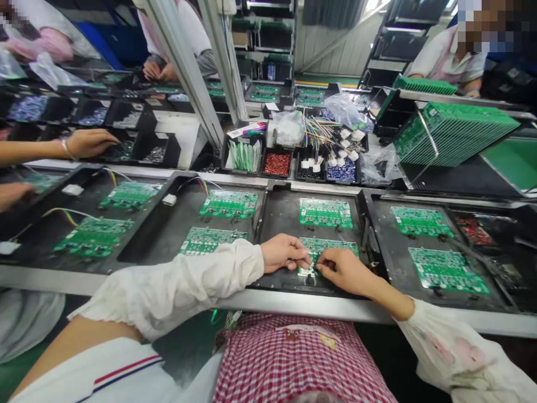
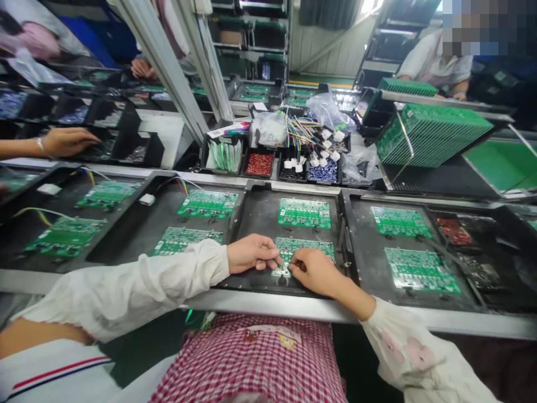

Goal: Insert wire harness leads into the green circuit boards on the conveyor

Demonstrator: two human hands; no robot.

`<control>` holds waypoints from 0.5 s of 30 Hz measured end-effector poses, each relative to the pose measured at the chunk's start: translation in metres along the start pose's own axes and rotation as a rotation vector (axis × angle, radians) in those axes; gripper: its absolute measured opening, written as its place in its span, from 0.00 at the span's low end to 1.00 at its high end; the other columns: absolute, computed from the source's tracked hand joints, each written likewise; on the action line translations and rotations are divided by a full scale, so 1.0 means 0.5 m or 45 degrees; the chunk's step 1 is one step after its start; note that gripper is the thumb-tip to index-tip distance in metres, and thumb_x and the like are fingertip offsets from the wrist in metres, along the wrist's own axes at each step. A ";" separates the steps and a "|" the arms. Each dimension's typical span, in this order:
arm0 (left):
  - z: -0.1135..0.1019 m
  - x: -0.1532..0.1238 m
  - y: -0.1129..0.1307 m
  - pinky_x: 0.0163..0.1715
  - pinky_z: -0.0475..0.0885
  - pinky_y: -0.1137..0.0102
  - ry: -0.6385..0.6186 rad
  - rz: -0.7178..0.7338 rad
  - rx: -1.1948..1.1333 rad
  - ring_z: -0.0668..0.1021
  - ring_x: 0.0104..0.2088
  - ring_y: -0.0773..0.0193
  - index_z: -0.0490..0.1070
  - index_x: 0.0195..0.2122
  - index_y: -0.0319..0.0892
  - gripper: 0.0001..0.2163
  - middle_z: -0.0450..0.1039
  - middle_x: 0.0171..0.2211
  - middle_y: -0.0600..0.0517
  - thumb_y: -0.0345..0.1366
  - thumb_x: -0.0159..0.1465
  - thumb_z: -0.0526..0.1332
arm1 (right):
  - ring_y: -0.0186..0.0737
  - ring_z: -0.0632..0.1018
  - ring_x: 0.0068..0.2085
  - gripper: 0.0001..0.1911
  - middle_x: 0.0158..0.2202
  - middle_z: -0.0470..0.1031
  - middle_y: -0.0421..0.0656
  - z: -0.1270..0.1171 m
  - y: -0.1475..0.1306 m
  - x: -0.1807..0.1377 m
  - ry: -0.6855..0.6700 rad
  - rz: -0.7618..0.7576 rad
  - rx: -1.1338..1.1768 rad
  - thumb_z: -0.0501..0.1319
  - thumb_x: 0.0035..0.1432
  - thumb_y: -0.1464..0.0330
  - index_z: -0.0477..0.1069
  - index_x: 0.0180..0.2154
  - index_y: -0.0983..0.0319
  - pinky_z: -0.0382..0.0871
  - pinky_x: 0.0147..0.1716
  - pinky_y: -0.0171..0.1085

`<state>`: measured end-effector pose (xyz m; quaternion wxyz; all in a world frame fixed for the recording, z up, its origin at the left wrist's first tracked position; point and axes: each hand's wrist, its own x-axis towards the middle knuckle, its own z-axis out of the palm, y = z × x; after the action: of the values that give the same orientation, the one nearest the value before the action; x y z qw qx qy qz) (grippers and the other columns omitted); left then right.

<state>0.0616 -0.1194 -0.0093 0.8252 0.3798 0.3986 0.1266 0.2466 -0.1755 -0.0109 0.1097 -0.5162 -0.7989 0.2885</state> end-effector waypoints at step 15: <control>-0.011 -0.013 -0.022 0.14 0.54 0.78 0.013 0.014 -0.004 0.71 0.19 0.73 0.70 0.25 0.32 0.16 0.69 0.20 0.51 0.37 0.39 0.70 | 0.33 0.68 0.26 0.06 0.25 0.69 0.40 0.009 -0.003 -0.001 -0.011 -0.051 -0.109 0.55 0.53 0.68 0.69 0.28 0.61 0.59 0.26 0.32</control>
<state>0.0520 -0.1273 -0.0159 0.8230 0.3799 0.4005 0.1336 0.2436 -0.1780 -0.0135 0.0898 -0.5029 -0.8213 0.2540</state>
